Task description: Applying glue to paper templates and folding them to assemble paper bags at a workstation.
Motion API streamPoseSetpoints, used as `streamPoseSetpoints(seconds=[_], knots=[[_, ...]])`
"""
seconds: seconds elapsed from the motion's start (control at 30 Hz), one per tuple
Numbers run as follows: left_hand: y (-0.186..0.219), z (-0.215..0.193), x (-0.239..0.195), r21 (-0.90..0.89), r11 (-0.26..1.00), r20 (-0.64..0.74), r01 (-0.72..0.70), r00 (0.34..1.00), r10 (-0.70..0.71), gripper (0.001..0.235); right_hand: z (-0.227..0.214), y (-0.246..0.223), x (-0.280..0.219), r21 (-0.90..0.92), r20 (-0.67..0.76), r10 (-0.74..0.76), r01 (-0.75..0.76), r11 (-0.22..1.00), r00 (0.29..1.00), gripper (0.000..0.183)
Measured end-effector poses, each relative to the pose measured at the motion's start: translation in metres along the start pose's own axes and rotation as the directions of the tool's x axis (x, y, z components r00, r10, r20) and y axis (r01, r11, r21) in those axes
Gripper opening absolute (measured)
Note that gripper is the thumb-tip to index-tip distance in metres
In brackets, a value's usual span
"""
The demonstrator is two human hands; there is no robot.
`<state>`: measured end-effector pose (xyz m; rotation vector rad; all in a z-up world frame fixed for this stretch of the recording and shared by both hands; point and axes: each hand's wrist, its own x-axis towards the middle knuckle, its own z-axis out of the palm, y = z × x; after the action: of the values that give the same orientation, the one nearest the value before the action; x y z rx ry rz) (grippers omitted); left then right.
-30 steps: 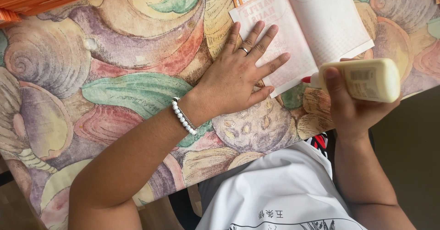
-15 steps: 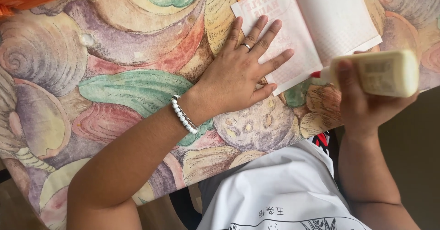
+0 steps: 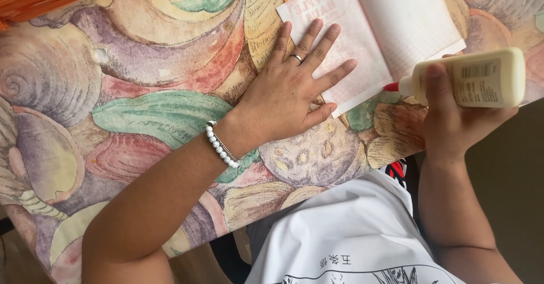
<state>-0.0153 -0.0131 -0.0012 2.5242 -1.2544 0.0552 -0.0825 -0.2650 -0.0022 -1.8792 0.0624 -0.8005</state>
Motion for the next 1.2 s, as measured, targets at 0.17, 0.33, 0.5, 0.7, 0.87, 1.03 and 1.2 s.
streamPoseSetpoints(seconds=[0.17, 0.33, 0.5, 0.7, 0.87, 1.03, 1.2], knots=[[0.001, 0.000, 0.001, 0.015, 1.000, -0.007, 0.004, 1.000, -0.004, 0.065, 0.017, -0.027, -0.021, 0.070, 0.077, 0.150, -0.155, 0.985, 0.986, 0.025], [0.001, 0.001, 0.000, 0.023, 1.000, -0.015, 0.001, 1.000, -0.001, 0.064, 0.013, -0.013, -0.016, 0.083, 0.064, 0.062, -0.067, 0.994, 0.996, 0.029], [0.001, 0.000, 0.000, 0.022, 1.000, -0.021, 0.000, 1.000, 0.000, 0.066, -0.004, 0.004, 0.002, -0.047, 0.014, -0.099, 0.099, 0.994, 0.995, 0.027], [0.001, 0.000, 0.001, 0.021, 1.000, -0.017, 0.004, 1.000, -0.003, 0.065, 0.014, -0.022, -0.019, 0.035, 0.147, -0.001, -0.004, 0.999, 0.989, 0.023], [0.000, 0.002, 0.001, 0.023, 1.000, -0.032, -0.001, 0.999, 0.002, 0.067, -0.003, 0.010, 0.002, 0.038, 0.014, -0.021, 0.020, 0.999, 1.000, 0.023], [0.000, 0.000, 0.001, 0.026, 1.000, -0.043, -0.008, 0.999, 0.009, 0.066, 0.004, 0.002, -0.007, 0.115, -0.006, 0.044, -0.044, 0.992, 0.999, 0.027], [0.002, -0.001, 0.002, 0.034, 0.999, -0.019, 0.007, 1.000, -0.007, 0.062, 0.000, 0.011, 0.000, 0.078, -0.093, 0.047, -0.039, 0.996, 0.995, 0.030]])
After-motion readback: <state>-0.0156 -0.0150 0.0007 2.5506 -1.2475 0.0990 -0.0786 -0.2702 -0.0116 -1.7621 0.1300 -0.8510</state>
